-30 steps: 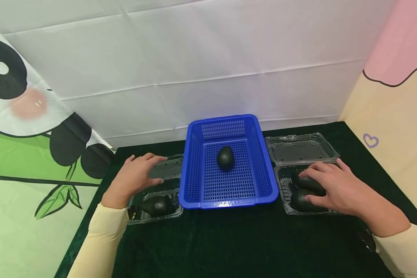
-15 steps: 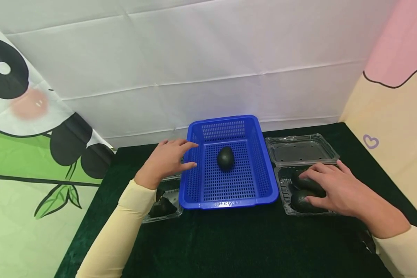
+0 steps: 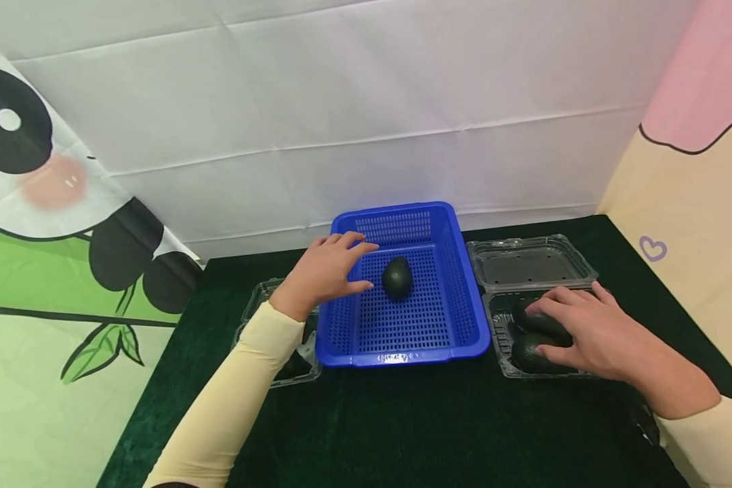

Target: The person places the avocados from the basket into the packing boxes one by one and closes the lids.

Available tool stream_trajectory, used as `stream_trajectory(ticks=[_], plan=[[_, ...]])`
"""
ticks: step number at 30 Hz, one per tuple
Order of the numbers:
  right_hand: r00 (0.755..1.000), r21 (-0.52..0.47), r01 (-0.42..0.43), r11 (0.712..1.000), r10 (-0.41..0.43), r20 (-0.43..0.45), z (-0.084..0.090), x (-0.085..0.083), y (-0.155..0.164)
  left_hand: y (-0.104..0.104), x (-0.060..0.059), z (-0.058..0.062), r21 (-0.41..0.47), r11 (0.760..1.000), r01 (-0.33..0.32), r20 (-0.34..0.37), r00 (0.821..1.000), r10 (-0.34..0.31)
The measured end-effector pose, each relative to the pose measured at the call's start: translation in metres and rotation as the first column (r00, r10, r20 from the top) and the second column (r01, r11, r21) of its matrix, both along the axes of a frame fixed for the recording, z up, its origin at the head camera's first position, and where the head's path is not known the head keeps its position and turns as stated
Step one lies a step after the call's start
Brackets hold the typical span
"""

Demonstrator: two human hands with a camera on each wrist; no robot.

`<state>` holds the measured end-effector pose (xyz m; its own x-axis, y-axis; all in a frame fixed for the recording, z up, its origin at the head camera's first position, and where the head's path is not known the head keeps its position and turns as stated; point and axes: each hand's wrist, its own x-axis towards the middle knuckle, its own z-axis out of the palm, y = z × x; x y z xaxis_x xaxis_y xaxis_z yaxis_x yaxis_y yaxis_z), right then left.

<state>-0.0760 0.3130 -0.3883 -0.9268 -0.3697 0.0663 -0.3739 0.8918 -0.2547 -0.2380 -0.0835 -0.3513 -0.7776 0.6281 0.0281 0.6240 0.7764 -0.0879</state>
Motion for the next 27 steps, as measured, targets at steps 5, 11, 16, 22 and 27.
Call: stream_trajectory(ticks=[5, 11, 16, 22, 27], plan=[[1.000, 0.001, 0.002, 1.000, -0.002, 0.000, 0.000, 0.000, -0.001, 0.014, -0.001, 0.000, -0.018, 1.000, 0.004, 0.033, 0.999, -0.004], [1.000, 0.009, 0.004, 1.000, -0.004, 0.008, 0.001, -0.001, -0.003, 0.032, -0.003, 0.002, -0.039, 0.999, 0.026, 0.058, 0.998, -0.024], [1.000, 0.024, 0.005, 1.000, -0.005, 0.001, 0.003, -0.001, -0.004, 0.044, -0.008, 0.002, -0.055, 0.998, 0.013, 0.093, 0.996, -0.007], [1.000, 0.023, 0.000, 1.000, 0.000, -0.012, 0.005, 0.001, -0.007, 0.055, -0.015, 0.000, -0.081, 0.996, -0.025, 0.127, 0.991, 0.035], [1.000, 0.033, 0.004, 0.999, -0.003, -0.012, 0.005, 0.002, -0.008, 0.064, -0.021, -0.004, -0.130, 0.991, -0.040, 0.128, 0.990, 0.057]])
